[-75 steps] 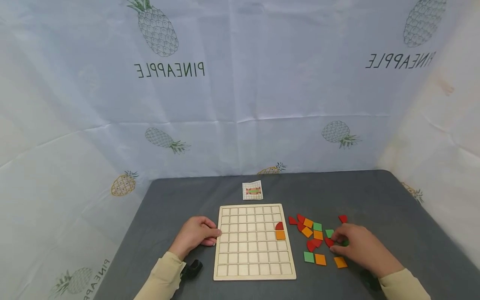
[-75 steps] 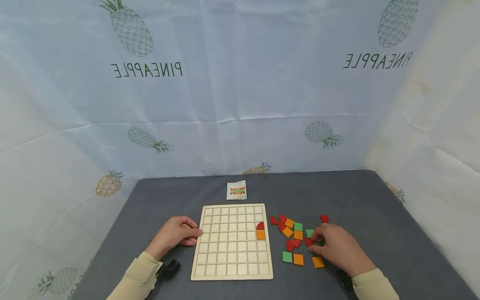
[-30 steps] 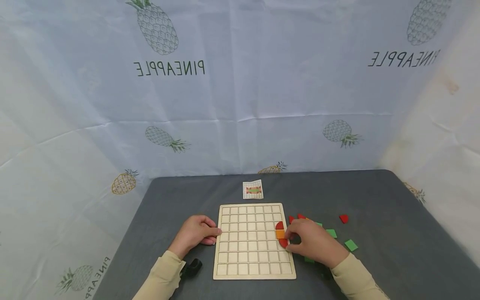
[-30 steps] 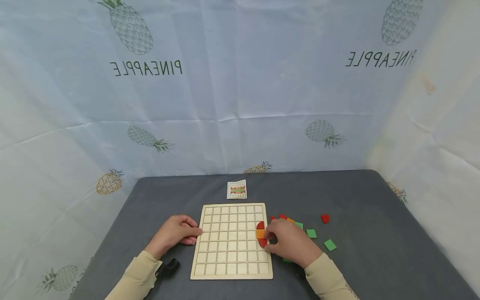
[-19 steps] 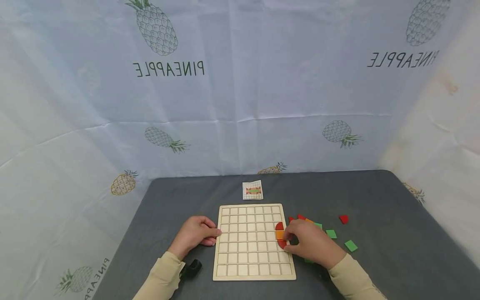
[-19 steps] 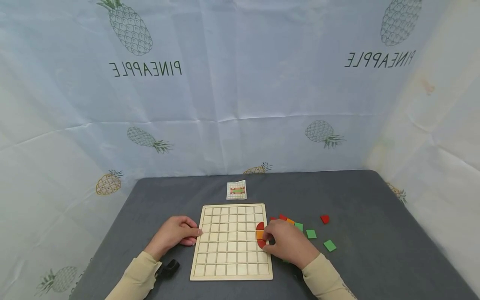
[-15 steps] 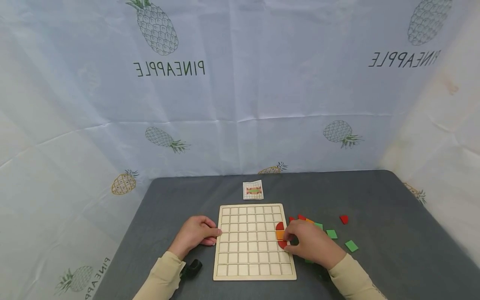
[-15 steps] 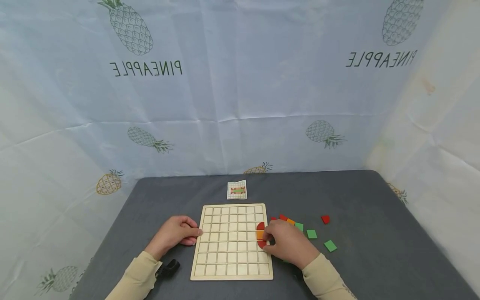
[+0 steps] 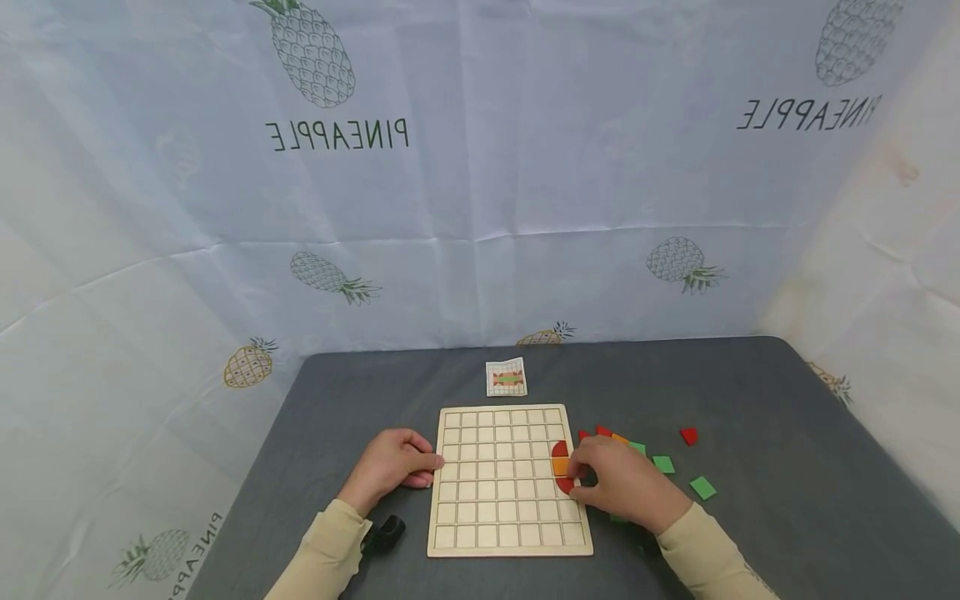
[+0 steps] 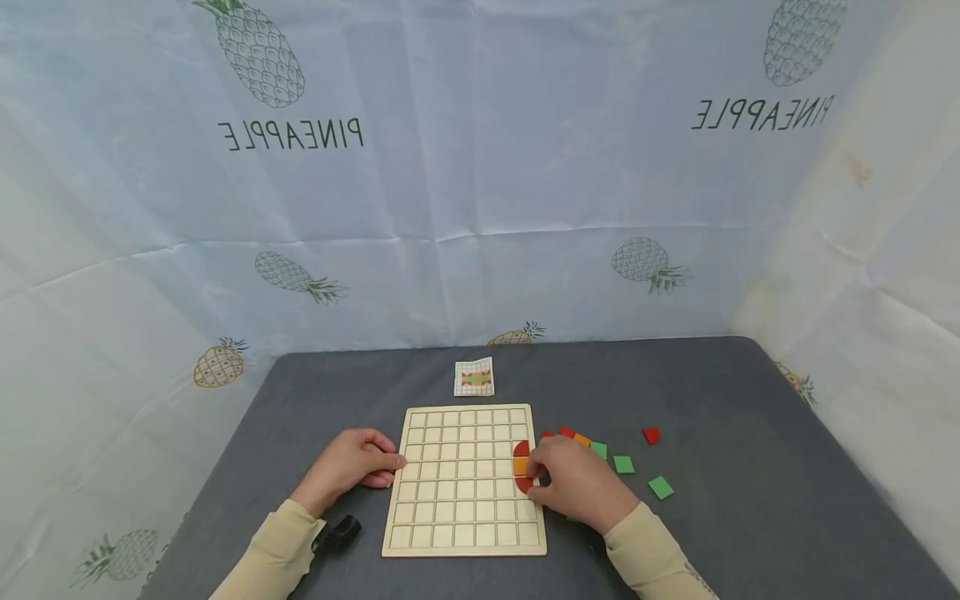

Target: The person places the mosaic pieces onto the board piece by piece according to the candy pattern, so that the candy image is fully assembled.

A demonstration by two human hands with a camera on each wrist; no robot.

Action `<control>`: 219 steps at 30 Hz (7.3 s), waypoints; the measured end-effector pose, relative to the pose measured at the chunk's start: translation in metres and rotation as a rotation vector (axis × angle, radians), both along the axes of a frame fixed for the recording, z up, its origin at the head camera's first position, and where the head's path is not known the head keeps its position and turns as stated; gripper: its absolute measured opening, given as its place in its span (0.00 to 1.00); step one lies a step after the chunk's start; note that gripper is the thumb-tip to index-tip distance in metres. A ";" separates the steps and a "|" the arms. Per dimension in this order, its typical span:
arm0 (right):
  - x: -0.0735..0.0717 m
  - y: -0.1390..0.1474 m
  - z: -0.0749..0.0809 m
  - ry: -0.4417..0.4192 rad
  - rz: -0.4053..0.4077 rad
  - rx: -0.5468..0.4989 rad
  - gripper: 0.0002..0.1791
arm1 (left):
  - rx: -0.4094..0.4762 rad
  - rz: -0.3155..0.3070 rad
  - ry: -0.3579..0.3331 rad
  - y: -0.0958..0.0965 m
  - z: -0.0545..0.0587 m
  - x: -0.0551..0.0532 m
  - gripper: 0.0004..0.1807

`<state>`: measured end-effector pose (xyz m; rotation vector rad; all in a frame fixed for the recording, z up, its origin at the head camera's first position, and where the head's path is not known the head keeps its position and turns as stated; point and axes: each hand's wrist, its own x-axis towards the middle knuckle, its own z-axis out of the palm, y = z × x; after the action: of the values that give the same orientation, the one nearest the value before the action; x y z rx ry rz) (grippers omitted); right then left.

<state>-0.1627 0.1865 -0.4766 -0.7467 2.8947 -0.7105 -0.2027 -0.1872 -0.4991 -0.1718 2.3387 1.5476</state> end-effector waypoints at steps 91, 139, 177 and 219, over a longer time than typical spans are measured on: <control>-0.038 -0.042 0.000 -0.063 -0.213 -0.054 0.09 | 0.010 -0.022 0.019 -0.002 0.000 0.001 0.19; -0.010 0.077 0.008 -0.069 -0.244 -0.008 0.02 | -0.021 0.005 0.000 -0.003 0.000 0.000 0.19; 0.026 0.153 -0.003 -0.249 -0.470 0.106 0.20 | -0.003 -0.006 -0.003 -0.001 -0.003 0.002 0.19; -0.015 -0.030 0.004 0.054 -0.031 0.011 0.10 | 0.013 0.001 0.013 0.000 -0.003 0.001 0.19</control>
<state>-0.1775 0.1568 -0.4728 -0.7320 2.9624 -0.6878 -0.2021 -0.1875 -0.5016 -0.1597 2.3384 1.5687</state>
